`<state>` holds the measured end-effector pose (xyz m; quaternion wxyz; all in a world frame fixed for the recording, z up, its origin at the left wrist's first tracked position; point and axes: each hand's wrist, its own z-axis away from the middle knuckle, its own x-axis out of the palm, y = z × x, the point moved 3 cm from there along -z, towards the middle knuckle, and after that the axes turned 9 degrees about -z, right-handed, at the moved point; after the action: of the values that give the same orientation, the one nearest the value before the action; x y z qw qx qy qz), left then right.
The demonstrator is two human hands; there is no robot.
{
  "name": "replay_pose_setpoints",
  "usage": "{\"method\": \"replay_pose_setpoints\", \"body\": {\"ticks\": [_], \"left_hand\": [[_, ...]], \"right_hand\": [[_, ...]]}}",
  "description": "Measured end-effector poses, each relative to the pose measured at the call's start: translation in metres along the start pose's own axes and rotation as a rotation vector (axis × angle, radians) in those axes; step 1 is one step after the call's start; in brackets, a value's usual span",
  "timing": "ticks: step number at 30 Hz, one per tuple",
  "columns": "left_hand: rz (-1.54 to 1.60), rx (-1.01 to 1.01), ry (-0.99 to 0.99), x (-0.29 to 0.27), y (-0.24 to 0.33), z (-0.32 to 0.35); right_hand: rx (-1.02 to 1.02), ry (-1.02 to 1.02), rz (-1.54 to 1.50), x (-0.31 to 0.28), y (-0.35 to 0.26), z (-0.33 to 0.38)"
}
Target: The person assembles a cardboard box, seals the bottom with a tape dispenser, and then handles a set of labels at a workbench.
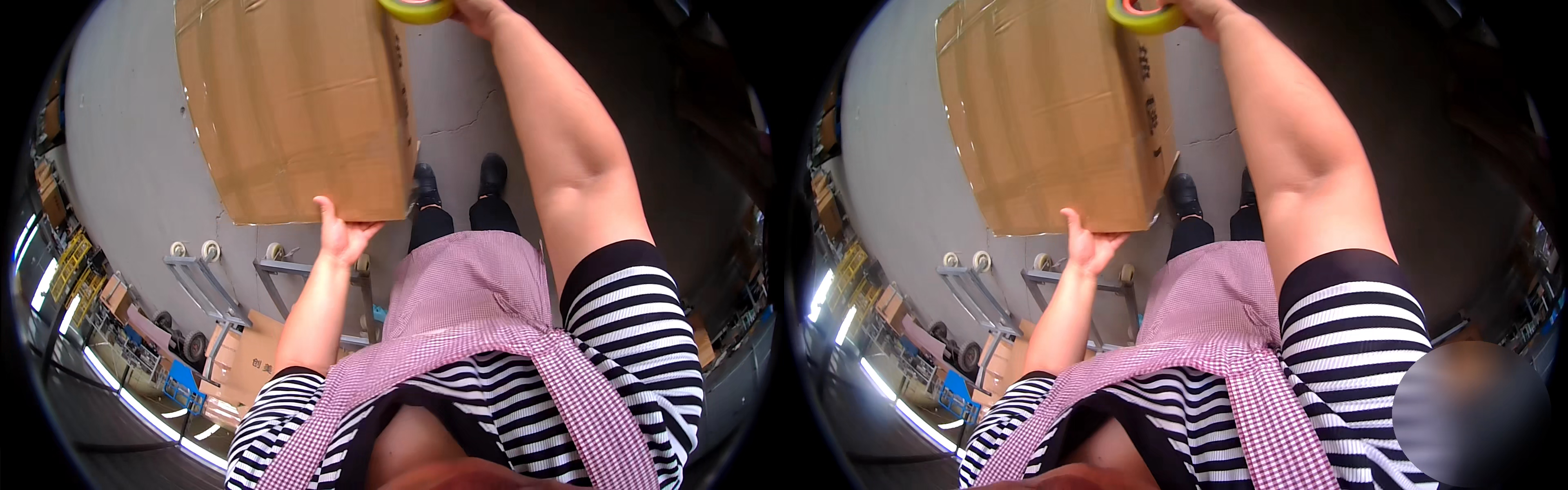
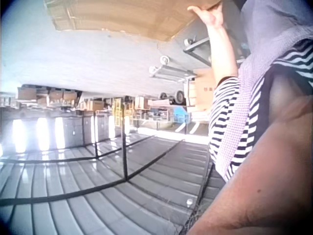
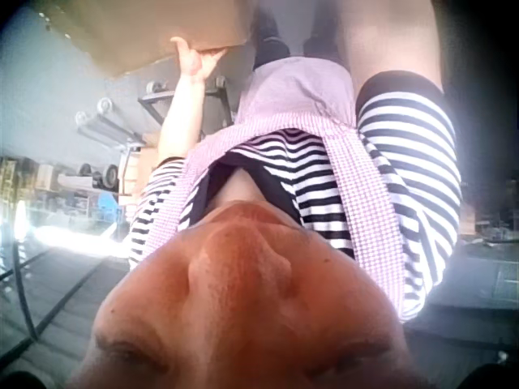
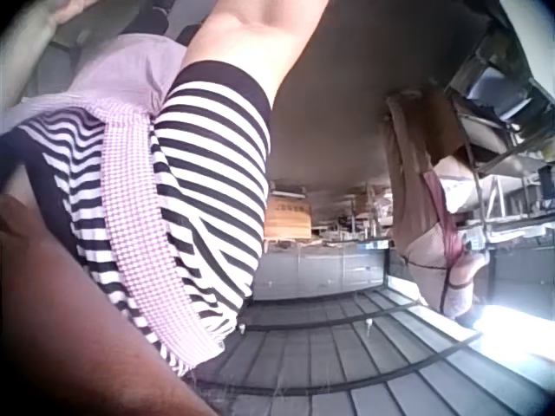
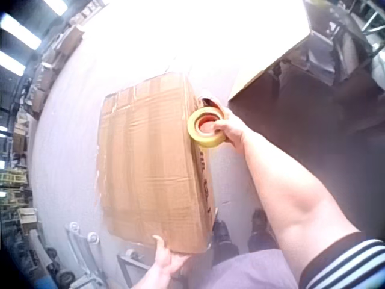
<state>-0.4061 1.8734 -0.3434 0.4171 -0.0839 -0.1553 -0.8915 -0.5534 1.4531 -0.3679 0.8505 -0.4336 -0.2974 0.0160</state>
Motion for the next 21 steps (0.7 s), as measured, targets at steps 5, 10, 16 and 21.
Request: {"method": "replay_pose_setpoints", "body": {"ticks": [5, 10, 16, 21], "left_hand": [[0.105, 0.073, -0.055, 0.052, 0.002, -0.021], [0.157, 0.072, -0.233, 0.159, 0.024, -0.063], [-0.315, -0.146, -0.274, 0.242, 0.011, -0.101], [-0.961, 0.415, -0.244, 0.177, 0.086, -0.024]], "right_hand": [[0.042, -0.305, 0.207, -0.037, 0.022, 0.109], [0.334, -0.061, -0.03, -0.085, 0.102, 0.319], [0.222, 0.184, -0.156, -0.087, 0.126, 0.361], [0.26, 0.069, -0.176, -0.047, 0.14, 0.332]]}}
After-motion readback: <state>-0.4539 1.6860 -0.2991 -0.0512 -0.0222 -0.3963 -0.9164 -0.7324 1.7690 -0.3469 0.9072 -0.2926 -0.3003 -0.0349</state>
